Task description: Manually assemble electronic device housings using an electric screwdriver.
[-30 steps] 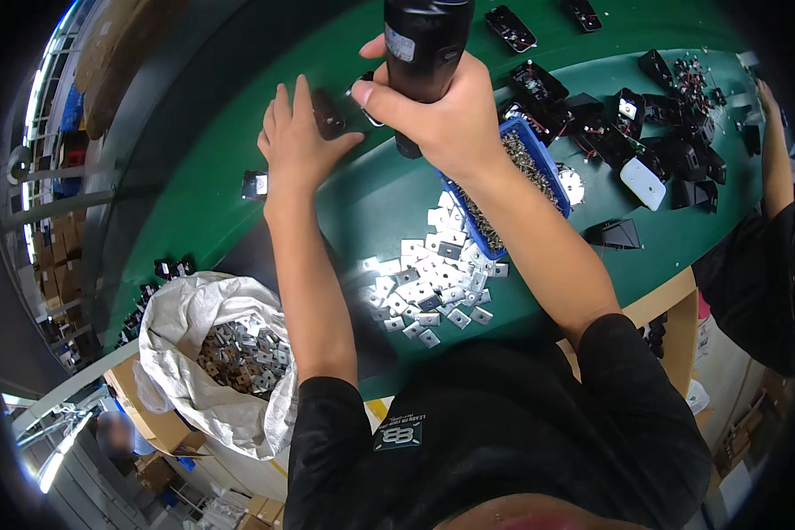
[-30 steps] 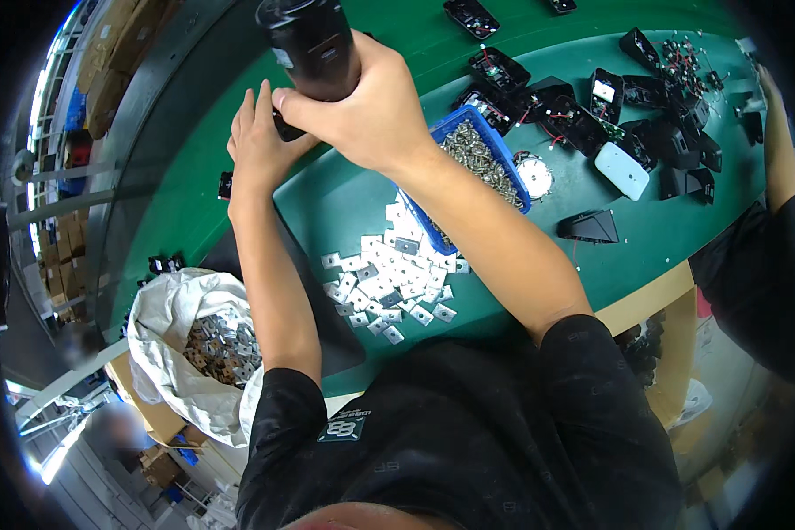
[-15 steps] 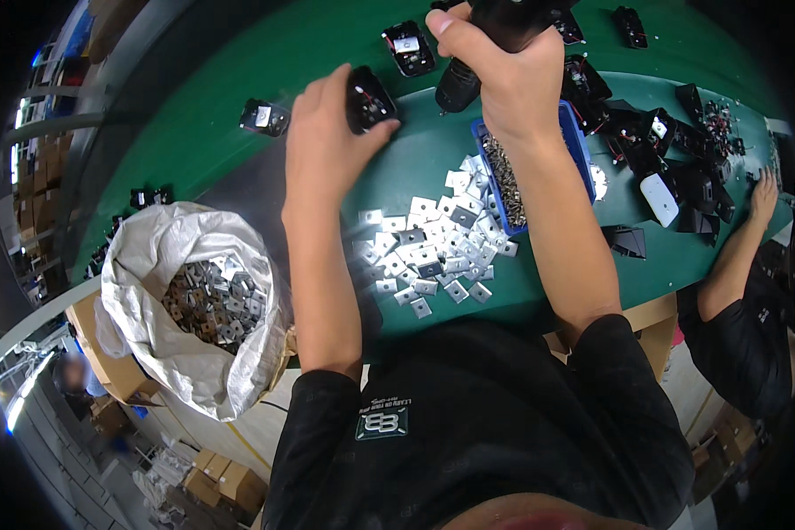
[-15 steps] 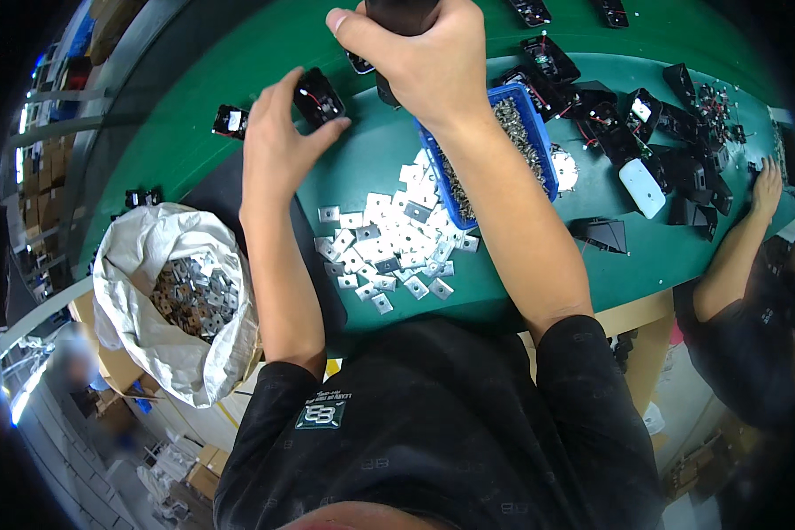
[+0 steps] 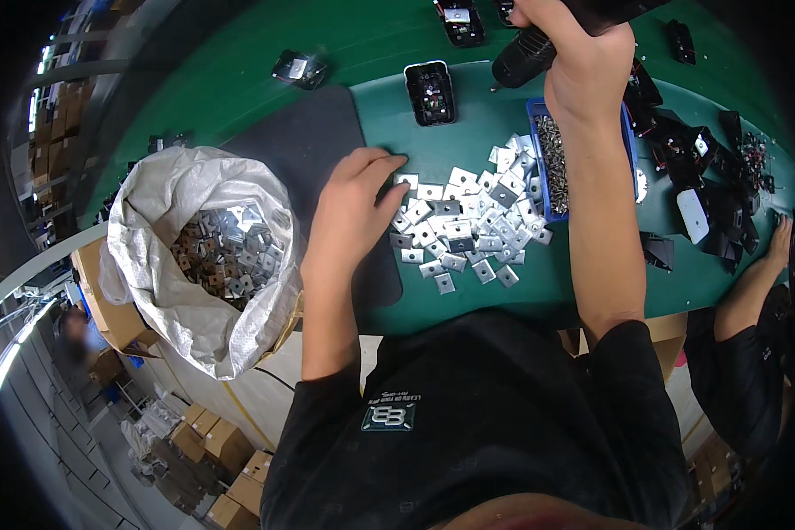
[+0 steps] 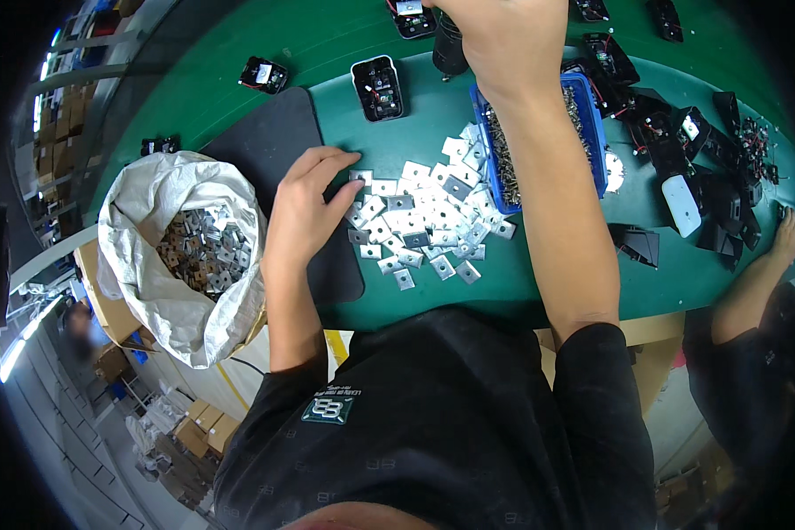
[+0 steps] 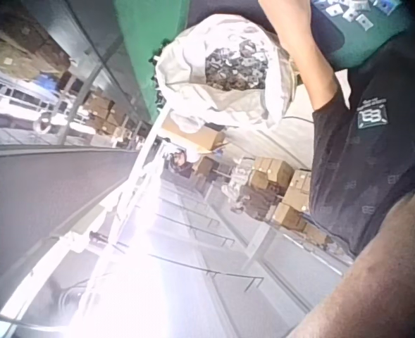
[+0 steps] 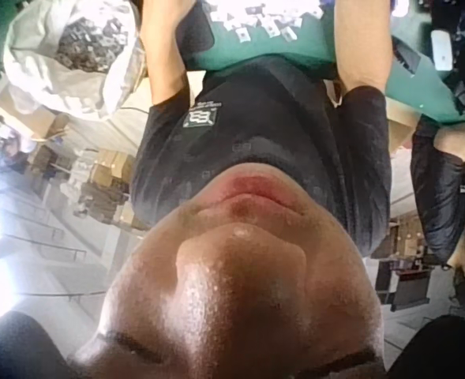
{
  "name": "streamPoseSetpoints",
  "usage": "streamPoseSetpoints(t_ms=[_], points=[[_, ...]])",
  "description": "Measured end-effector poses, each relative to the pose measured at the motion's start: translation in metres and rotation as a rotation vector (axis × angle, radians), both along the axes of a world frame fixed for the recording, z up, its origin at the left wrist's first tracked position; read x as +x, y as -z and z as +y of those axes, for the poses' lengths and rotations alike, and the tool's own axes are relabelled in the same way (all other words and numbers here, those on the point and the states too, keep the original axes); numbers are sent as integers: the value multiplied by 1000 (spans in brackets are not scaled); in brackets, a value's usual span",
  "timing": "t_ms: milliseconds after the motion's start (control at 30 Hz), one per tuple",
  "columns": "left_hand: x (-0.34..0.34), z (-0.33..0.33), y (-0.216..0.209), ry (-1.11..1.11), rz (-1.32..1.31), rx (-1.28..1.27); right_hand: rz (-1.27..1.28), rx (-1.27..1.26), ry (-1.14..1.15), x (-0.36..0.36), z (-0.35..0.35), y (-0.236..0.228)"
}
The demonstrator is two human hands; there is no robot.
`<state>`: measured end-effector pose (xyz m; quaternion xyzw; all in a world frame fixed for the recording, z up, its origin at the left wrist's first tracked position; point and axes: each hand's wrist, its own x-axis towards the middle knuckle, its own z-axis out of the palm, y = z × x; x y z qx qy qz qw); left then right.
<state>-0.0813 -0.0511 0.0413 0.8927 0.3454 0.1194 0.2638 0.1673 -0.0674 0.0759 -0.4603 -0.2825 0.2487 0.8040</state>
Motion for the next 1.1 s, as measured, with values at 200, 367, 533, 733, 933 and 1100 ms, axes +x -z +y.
streamPoseSetpoints(t_ms=[200,367,533,733,933,1100], points=[[-7,-1,2,-64,82,-132,23,12,7,-2,-2,-4],[3,5,-2,-98,87,-141,1,37,99,2,-3,-2],[38,35,0,-354,-259,-141,315,872,-308,2,18,13],[63,46,-7,-251,-242,-67,-22,90,153,3,-5,4],[69,60,13,-39,-230,247,-44,126,150,5,-6,5],[81,54,16,-174,-228,-3,104,291,86,4,-8,2]])
